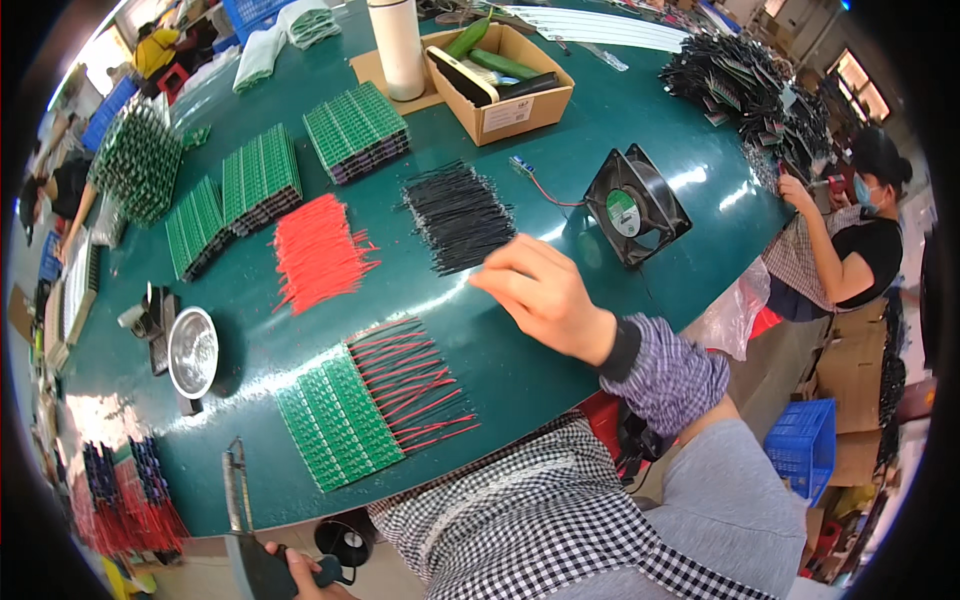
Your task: The person aligns red wires onto circuit boards and solders them into place using a soldering iron.
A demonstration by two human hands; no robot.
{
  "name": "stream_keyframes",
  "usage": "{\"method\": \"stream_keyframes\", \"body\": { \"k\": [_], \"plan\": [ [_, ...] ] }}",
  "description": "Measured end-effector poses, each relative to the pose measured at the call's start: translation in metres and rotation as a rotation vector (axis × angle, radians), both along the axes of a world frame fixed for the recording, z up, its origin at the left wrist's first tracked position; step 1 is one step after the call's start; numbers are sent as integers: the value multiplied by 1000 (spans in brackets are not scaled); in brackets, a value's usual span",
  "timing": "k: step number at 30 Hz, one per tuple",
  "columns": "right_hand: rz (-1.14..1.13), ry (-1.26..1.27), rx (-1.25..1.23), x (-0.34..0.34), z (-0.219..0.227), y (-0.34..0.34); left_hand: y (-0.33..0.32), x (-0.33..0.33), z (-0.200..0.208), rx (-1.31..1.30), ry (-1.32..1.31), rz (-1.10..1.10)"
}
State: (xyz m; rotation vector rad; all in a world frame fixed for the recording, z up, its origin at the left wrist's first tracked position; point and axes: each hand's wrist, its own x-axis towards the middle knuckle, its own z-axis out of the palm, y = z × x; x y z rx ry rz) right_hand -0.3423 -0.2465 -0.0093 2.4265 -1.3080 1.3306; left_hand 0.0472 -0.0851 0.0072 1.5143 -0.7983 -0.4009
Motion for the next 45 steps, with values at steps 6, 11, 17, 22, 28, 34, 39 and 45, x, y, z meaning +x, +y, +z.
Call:
{"method": "stream_keyframes", "body": {
  "k": [6, 11, 17, 22, 28, 34, 39, 45],
  "plan": [
    [5, 20, -30, -19, -25, -55, -10, -10, 4, -18, 9, 71],
    [-71, 74, 106, -11, -21, -59, -20, 3, 4, -30, 4, 87],
    [-302, 160, 90, 0, -10, -48, -56, 17, 19, -181, -133, 146],
    [-413, 208, -122, 12, -5, -50, -89, 5, 55, -528, -219, 196],
    [-524, 291, -221, 4, -12, -55, -140, 50, 30, -49, -48, 52],
    [-519, 300, -282, -3, -17, -51, -126, 22, 25, -117, 199, 39],
    [-529, 156, -107, -2, -15, -51, -119, 40, 3, -83, 738, -229],
    [-421, -41, -117, 6, 10, -45, -119, 74, -56, -132, 1081, -467]
  ]
}}
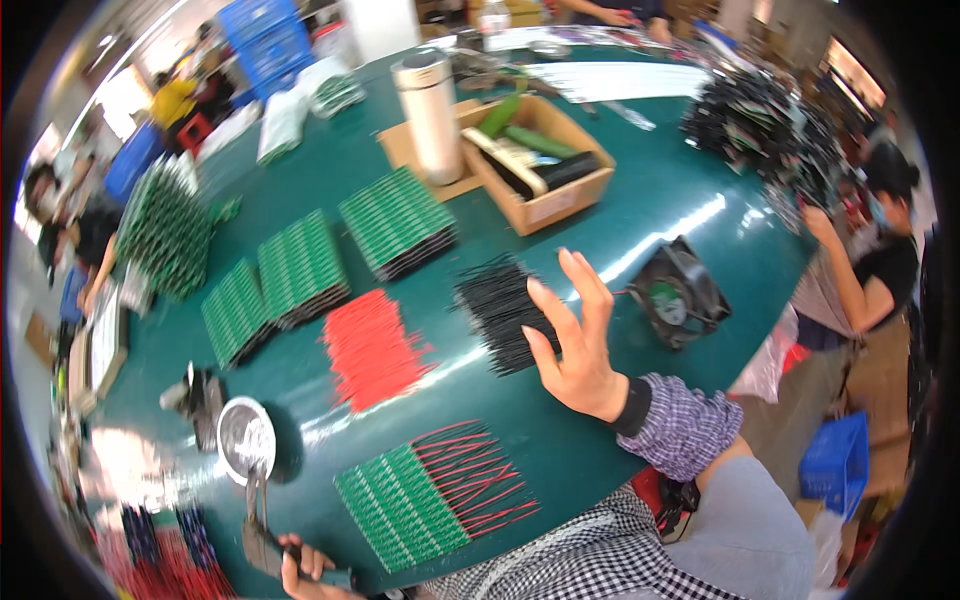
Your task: The person aligns red wires onto circuit boards and solders them into place using a soldering iron.
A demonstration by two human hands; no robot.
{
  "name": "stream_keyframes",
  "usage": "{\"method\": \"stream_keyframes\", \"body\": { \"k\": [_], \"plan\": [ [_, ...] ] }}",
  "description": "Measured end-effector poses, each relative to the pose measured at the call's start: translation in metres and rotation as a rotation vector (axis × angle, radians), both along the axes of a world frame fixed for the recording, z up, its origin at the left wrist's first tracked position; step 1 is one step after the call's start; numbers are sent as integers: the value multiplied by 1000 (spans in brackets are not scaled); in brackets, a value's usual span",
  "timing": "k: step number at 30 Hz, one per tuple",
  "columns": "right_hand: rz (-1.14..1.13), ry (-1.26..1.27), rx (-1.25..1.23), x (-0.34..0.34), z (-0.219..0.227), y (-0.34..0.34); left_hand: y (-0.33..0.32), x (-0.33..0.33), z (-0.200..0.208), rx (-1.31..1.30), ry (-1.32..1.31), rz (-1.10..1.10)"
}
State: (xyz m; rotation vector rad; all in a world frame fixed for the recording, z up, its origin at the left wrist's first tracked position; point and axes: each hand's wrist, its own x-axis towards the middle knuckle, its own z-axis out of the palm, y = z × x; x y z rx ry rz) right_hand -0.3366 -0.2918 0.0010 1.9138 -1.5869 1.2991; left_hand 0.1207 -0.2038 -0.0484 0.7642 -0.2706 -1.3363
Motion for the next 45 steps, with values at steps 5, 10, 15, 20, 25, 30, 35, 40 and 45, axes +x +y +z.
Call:
{"method": "stream_keyframes", "body": {
  "k": [5, 10, 15, 20, 25, 30, 35, 40, 45],
  "plan": [
    [385, 126, 170, 31, 2, -22, 1, 2, -7, -26, 41, 28],
    [645, 109, 271, 72, -17, -68, 3, 12, -18, -44, 197, -34],
    [593, 127, 264, 109, -23, -119, -1, 4, -13, -20, 215, -37],
    [367, 399, 256, 130, -46, -152, -2, -18, 15, 75, 49, 42],
    [291, 466, 164, 136, -53, -151, -3, -18, 19, 115, -57, 40],
    [322, 376, 161, 134, -54, -148, -7, -19, 18, 139, -33, 48],
    [315, 318, 122, 134, -55, -147, -8, -23, 24, 126, -49, 12],
    [332, 237, 166, 133, -55, -143, -9, -28, 27, 172, -132, 73],
    [330, 180, 181, 131, -49, -139, -10, -39, 34, 165, -177, 92]
  ]
}}
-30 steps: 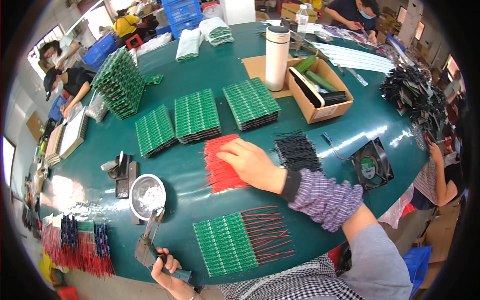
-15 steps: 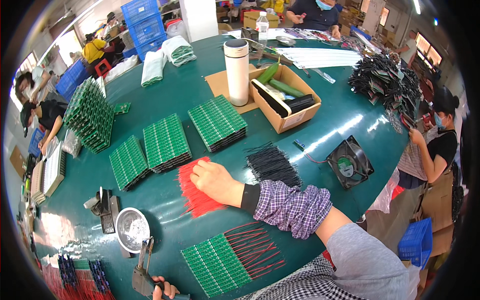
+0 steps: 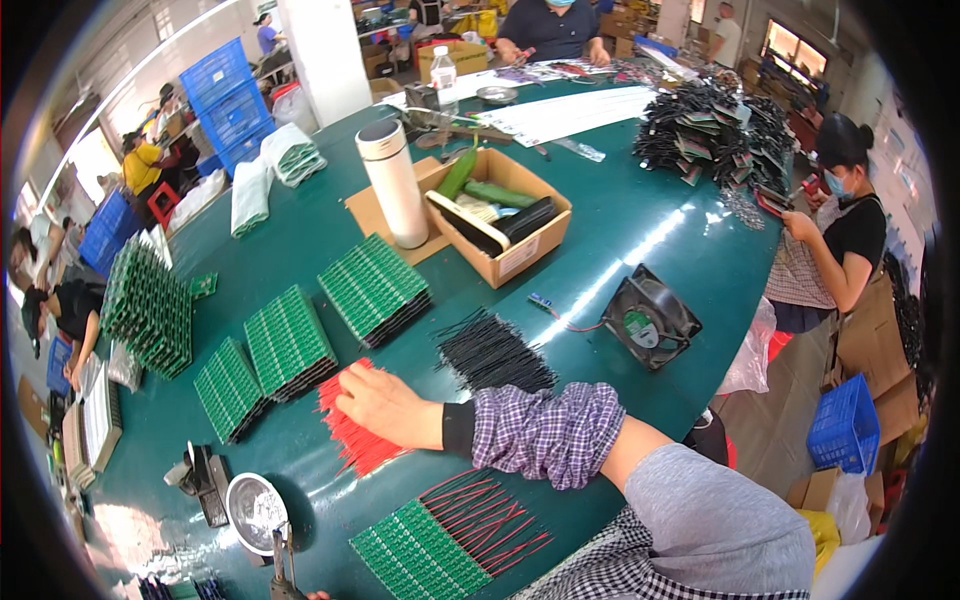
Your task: The person aligns red wires onto circuit boards and solders them into place using a soldering iron.
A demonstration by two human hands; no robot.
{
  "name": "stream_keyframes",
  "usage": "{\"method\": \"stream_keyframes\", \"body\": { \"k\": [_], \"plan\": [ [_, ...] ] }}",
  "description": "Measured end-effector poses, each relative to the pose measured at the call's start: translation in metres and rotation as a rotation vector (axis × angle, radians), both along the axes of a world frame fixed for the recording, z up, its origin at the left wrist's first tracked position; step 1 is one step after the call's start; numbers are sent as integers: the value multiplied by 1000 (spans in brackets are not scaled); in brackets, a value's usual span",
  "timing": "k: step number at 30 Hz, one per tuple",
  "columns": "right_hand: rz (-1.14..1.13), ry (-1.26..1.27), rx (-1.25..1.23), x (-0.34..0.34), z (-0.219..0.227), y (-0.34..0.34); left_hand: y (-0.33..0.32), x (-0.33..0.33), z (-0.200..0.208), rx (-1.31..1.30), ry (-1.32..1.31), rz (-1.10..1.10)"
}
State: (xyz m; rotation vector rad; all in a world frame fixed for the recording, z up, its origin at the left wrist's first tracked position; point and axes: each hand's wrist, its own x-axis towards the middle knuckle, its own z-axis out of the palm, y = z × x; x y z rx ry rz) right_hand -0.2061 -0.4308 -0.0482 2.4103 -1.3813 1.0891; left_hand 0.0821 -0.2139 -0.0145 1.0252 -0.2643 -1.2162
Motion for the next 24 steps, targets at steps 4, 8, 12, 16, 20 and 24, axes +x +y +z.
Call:
{"method": "stream_keyframes", "body": {
  "k": [4, 8, 12, 16, 20, 24],
  "plan": [
    [-4, -12, 38, 3, 1, 1, 1, -6, 5, -4, -3, 20],
    [54, -58, -6, 9, -4, 1, 5, 10, -2, 26, 33, -26],
    [63, -26, 30, 2, -14, 2, -2, 1, -1, 37, 45, -25],
    [106, -3, 61, 5, -2, 4, 3, 11, -3, 19, 81, -27],
    [82, -34, 90, 1, 8, 8, -1, 20, -19, 8, 98, -59],
    [109, -32, 51, -4, 13, 16, -1, 17, -15, 10, 110, -67]
  ]
}}
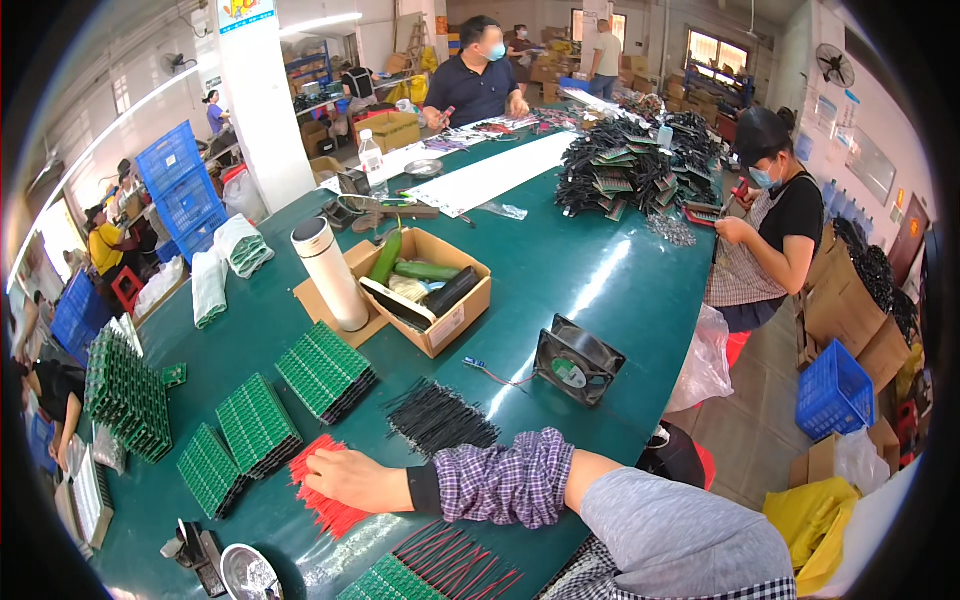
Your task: The person aligns red wires onto circuit boards and solders them into place using a soldering iron.
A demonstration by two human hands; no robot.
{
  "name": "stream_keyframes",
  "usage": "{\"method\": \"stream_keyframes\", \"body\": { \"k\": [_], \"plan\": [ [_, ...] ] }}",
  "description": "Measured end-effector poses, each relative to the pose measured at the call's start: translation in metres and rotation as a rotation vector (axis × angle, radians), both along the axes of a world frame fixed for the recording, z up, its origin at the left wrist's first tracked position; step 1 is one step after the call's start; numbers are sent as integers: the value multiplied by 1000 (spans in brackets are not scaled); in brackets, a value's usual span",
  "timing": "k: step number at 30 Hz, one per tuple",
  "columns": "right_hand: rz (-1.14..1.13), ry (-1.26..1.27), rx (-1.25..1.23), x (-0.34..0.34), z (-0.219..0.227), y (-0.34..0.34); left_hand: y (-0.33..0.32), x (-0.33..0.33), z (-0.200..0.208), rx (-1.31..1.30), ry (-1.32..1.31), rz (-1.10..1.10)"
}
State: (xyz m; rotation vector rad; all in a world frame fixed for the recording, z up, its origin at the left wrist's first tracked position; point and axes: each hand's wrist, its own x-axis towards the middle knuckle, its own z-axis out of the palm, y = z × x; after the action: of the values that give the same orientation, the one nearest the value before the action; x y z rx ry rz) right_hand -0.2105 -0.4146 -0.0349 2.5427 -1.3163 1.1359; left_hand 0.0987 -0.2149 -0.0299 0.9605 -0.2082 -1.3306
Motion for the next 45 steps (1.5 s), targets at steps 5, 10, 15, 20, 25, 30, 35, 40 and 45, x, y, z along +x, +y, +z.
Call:
{"method": "stream_keyframes", "body": {
  "k": [5, 10, 15, 20, 25, 30, 35, 40, 45],
  "plan": [
    [101, 269, 64, -22, 41, 33, 4, -13, 12, 9, -83, 75],
    [160, 566, 84, -28, 75, 63, 6, -21, 22, -20, -134, 55],
    [164, 844, 141, -2, 49, 75, 7, -23, 25, -40, -115, 77],
    [228, 856, 167, 1, 44, 79, 6, -21, 11, -45, -120, 197],
    [167, 865, 126, -2, 43, 76, 6, 6, 0, -123, 168, -28],
    [143, 1113, 150, 7, 28, 74, 6, 1, 7, -83, 168, -3],
    [166, 1062, 189, 7, 31, 77, 5, -1, 6, -56, 110, 26],
    [140, 1051, 157, 6, 32, 76, 4, -3, 9, -65, 79, 34],
    [157, 1050, 226, 6, 52, 79, 7, 7, 1, -114, 185, -31]
  ]
}}
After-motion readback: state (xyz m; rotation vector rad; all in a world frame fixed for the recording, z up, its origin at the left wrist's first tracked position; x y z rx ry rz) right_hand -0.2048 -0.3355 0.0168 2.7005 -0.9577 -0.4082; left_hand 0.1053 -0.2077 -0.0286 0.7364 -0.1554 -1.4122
